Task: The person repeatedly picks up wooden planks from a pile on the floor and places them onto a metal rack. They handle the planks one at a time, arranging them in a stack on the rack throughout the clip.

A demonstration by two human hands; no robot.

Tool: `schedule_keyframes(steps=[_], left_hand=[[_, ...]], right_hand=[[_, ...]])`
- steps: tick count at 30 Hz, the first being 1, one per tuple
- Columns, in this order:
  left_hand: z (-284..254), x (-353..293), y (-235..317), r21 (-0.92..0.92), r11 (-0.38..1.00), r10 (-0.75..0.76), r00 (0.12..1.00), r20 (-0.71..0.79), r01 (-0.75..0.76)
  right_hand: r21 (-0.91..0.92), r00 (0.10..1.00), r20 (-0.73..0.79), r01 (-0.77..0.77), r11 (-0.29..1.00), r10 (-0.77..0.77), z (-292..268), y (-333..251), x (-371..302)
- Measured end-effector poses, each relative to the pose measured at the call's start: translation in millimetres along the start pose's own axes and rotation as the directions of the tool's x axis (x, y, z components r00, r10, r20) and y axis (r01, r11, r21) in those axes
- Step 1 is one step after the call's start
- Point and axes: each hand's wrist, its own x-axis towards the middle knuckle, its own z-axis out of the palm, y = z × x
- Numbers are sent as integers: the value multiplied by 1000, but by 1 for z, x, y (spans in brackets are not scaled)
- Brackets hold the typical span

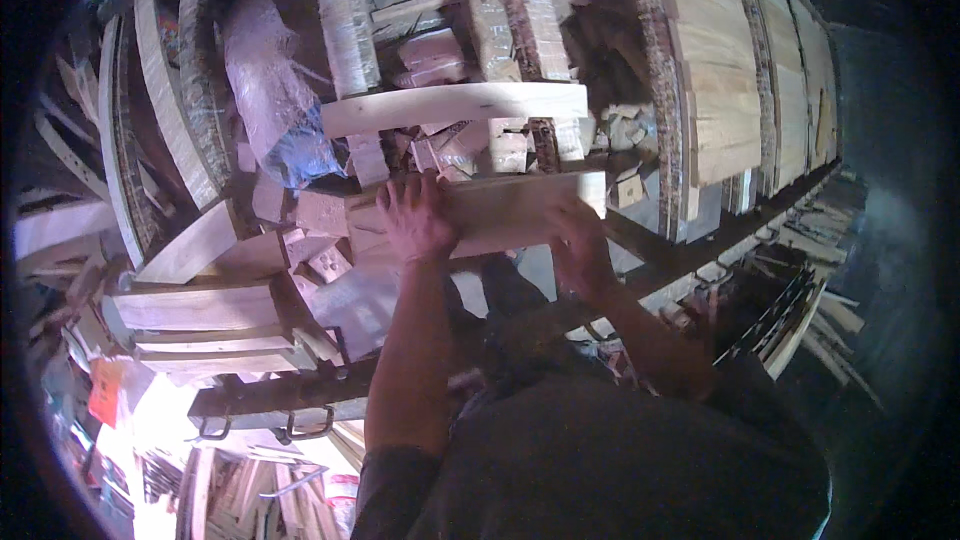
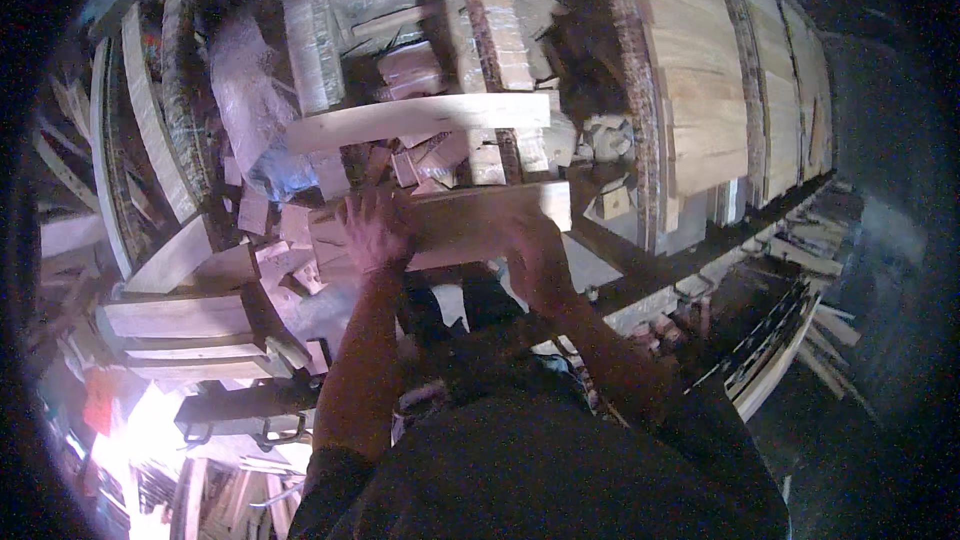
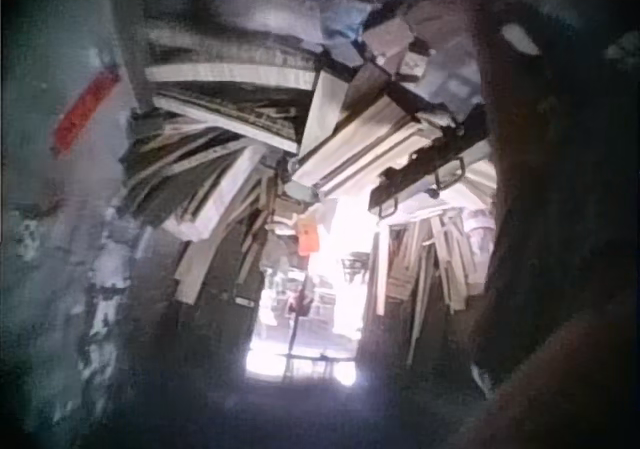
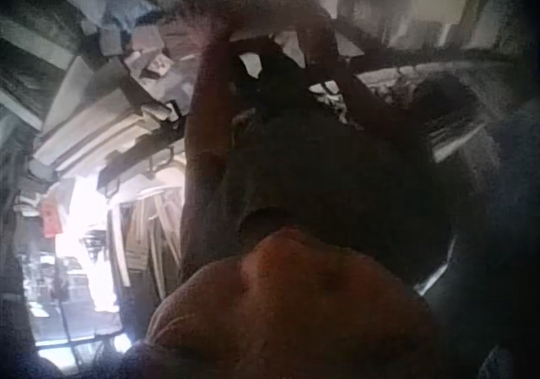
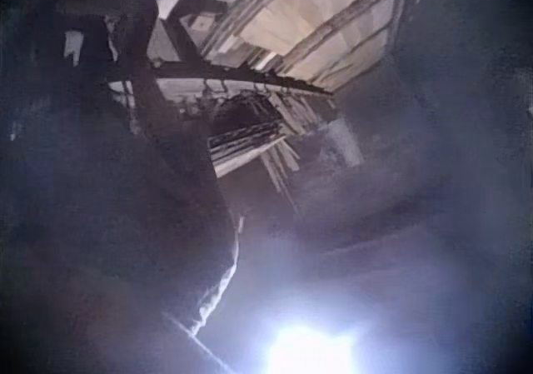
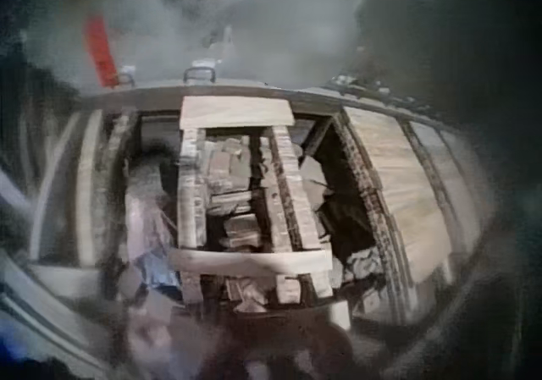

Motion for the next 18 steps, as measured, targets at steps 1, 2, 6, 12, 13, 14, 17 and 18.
schedule_keyframes(steps=[1,2,6,12,13,14,17,18], left_hand=[[-4,1,3,-1,1000,-19,999,32,19],[-5,-1,4,9,1000,-1,1000,-23,1],[17,-8,-12,34,996,87,974,-211,-82],[17,10,-21,-280,960,-19,997,-79,-4],[13,22,-23,-244,967,20,983,-182,-65],[8,37,-26,-205,971,62,958,-281,-123],[-6,79,-34,89,975,221,887,-406,-202],[-12,92,-42,208,956,279,868,-412,-209]], right_hand=[[-90,1000,5,-5,996,5,-4,5,-25],[-173,1000,20,0,985,4,-11,8,-46],[-337,926,-33,-364,869,375,-55,30,-145],[197,739,-226,-604,773,635,-35,34,-230],[292,674,-328,-593,750,661,-23,33,-233],[383,594,-421,-569,728,686,-12,36,-232],[525,412,-506,-551,649,758,-1,32,-211],[446,460,-519,-573,687,721,-3,34,-211]])
